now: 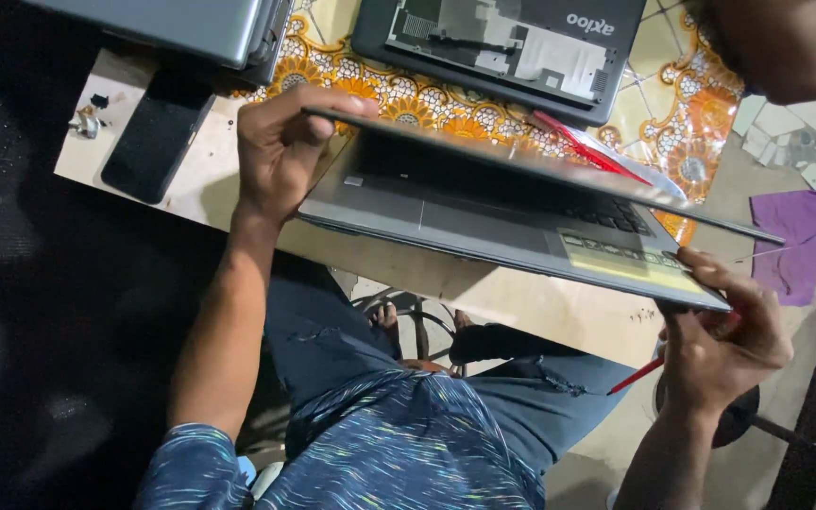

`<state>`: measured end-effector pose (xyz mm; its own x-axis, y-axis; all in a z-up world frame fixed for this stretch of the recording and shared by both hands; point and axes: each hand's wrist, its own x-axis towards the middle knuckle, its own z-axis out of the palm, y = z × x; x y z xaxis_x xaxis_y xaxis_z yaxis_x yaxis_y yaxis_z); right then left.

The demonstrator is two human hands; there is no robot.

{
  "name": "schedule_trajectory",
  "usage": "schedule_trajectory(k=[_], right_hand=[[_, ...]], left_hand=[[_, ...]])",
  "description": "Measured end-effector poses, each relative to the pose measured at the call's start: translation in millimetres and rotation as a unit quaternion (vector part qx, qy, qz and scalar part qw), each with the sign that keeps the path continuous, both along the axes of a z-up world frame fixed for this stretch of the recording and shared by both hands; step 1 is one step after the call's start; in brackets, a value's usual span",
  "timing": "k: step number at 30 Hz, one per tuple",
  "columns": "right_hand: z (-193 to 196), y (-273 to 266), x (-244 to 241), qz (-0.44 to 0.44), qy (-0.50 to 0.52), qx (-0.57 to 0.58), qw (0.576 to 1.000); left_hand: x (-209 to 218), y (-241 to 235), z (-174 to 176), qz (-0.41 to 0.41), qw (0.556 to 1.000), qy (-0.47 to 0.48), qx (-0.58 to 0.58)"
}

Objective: The person removes the back cover of a laptop to expose the internal components. They then use a screwdriver to tighten screws on the laptop's chassis. Finally, the person flips the laptop over and opens the lid to reveal the keyboard and screen.

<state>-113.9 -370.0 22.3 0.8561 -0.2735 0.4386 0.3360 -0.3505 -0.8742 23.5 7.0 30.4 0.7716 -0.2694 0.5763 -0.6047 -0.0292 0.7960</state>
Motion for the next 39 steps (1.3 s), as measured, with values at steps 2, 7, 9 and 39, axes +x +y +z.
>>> schedule_trajectory(k=[2, 7, 9, 39], right_hand=[[4, 0, -8, 0.008, 0.023, -0.010, 1.000], [-12, -9, -12, 0.010, -0.012, -0.024, 1.000], [-6, -1, -15, -0.045, 0.083, 0.054, 0.994], [-11, 82, -31, -0.056, -0.038, -0.280, 0.957]], left_hand=[[3, -2, 3, 0.005, 1.000, 0.002, 0.003], [4, -4, 9, -0.021, 1.000, 0.010, -0.017], [-1, -5, 14, 0.017, 0.999, 0.030, -0.005], [-11, 11, 42, 0.010, 0.984, -0.038, 0.173]])
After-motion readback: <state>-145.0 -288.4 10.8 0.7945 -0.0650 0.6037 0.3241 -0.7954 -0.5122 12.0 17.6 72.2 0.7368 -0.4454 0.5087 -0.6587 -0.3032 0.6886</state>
